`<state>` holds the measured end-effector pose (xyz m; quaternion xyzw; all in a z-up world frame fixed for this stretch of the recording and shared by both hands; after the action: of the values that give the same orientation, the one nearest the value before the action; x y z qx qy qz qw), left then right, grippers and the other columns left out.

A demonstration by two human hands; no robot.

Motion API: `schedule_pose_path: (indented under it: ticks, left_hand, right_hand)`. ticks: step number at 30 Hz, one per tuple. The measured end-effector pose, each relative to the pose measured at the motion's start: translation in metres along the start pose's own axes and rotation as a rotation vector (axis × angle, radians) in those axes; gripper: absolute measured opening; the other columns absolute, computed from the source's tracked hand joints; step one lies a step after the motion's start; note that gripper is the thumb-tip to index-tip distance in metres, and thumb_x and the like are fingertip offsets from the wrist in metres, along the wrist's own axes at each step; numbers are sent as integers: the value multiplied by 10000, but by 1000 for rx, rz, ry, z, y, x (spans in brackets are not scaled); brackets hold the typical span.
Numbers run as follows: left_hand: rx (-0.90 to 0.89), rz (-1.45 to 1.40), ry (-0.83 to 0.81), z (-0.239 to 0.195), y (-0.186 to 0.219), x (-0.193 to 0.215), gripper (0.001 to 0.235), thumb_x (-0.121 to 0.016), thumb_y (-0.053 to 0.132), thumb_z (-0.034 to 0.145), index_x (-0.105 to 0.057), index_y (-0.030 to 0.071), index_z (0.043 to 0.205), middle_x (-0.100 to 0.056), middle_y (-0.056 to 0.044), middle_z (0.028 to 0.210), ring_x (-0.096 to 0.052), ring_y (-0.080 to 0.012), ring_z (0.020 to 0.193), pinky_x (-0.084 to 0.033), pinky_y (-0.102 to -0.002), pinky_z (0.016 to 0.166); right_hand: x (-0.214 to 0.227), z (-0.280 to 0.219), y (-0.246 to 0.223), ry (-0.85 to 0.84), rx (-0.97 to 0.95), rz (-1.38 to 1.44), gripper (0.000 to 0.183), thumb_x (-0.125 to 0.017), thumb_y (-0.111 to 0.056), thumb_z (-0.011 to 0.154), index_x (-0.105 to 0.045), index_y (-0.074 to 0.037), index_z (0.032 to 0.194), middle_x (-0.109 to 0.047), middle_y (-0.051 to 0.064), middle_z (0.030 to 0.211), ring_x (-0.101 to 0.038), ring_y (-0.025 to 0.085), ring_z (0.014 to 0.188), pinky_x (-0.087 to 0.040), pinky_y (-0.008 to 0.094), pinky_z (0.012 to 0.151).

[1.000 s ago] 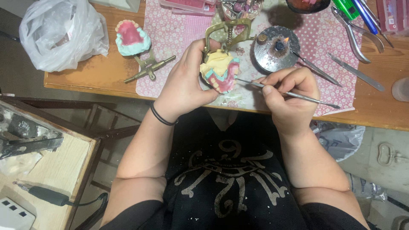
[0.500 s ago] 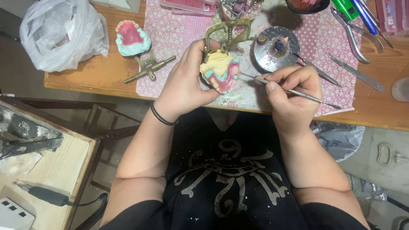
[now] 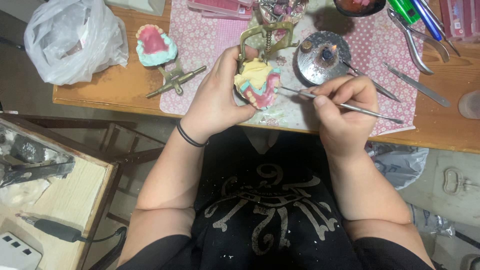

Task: The person sculpts a dental prosthesis using a metal tool to shape pink and yellow wax on a mounted model. They apply liquid from a spray bottle to the wax and continue refining the surface details with the tool.

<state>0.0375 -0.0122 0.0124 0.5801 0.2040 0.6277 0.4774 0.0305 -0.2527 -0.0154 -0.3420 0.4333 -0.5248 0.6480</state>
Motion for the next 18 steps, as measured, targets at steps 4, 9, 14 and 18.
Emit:
schedule_pose_path:
  ticks: [4,9,14,18]
  left_hand:
    - [-7,1,-12,-1,-2,-1,770,-759,109,746,-397,51,1423,-518,-118,1369,-559,-285,1310,-465,-365,1041]
    - [20,-19,2,1,1,0,790,-790,116,751,-390,52,1429,-562,-145,1371,-597,-282,1253,-475,-361,1026]
    - [-1,-5,2,1,0,-1,934,-810,132,766,-295,16,1537,-507,-194,1490,-513,-344,1402,-431,-430,1145]
    - [-19,21,11,0,-3,0,981,-839,134,781,-269,44,1575,-463,-165,1589,-417,-339,1523,-328,-446,1254]
  right_hand:
    - [2,3,-5,16,53,165,251,-686,3,966,-465,-114,971,-636,138,942,-708,266,869,-675,417,782]
    - [35,22,-22,35,82,130,152,-648,13,1033,-579,-68,1141,-675,170,1149,-707,301,994,-658,459,971]
    - [62,71,-62,123,128,-146,211,-552,66,1134,-450,-94,1226,-603,203,1250,-664,319,1059,-633,381,845]
    - [66,108,-59,-29,11,-232,160,-633,-164,1209,-560,-30,1258,-696,150,1230,-762,260,1152,-645,269,899]
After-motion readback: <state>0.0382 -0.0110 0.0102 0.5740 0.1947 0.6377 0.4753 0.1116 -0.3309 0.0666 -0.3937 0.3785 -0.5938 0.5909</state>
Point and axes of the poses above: each hand's wrist, its own z-axis towards the middle knuckle, its own x-axis out of the back of the hand, y = z × x, the point moved 4 cm from there along z, towards the middle knuckle
